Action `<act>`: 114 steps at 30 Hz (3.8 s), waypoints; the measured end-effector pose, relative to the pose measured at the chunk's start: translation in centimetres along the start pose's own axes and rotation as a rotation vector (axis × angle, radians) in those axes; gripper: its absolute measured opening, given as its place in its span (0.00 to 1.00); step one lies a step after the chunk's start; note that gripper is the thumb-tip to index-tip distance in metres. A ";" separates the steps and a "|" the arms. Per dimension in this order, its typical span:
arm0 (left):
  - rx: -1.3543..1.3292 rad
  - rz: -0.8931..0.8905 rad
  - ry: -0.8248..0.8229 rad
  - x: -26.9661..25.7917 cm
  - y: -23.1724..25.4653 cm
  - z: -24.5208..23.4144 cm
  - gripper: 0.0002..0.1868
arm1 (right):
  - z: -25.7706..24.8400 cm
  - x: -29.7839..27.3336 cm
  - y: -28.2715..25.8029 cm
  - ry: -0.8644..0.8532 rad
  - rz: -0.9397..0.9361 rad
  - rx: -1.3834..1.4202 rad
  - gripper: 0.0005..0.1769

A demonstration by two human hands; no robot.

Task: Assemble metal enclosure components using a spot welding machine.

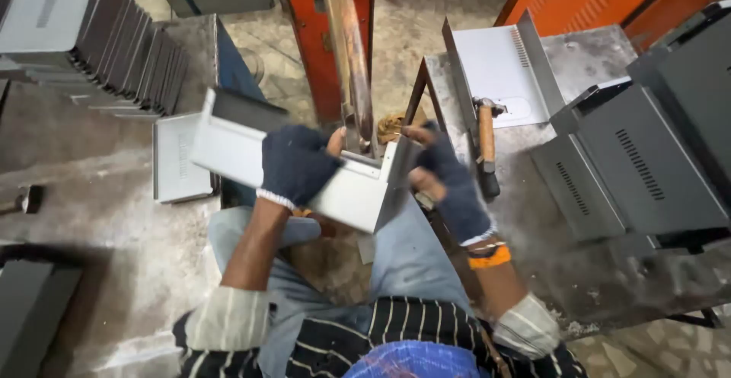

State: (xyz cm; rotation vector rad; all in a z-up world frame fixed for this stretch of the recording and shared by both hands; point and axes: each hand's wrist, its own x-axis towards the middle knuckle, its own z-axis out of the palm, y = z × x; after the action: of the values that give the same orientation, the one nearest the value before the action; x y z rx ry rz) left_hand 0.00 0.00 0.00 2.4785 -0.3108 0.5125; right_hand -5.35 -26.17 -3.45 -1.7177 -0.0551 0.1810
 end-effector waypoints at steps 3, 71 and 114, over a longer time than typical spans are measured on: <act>0.158 0.085 -0.102 3.8 0.5 -1.3 0.20 | 2.1 3.8 -0.2 -0.076 -0.585 -0.103 0.51; 0.240 0.070 -0.285 11.6 -1.8 2.0 0.12 | 1.9 10.7 0.0 -0.169 -0.278 0.633 0.26; -0.260 0.001 -0.369 -5.5 16.2 1.8 0.32 | -13.9 -4.6 17.0 0.368 -0.023 0.136 0.44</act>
State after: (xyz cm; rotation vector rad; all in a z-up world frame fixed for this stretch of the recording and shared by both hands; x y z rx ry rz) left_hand -9.78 -13.49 4.39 2.3053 -0.4897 0.0066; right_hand -8.89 -43.09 -17.85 -1.5894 0.2053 -0.1471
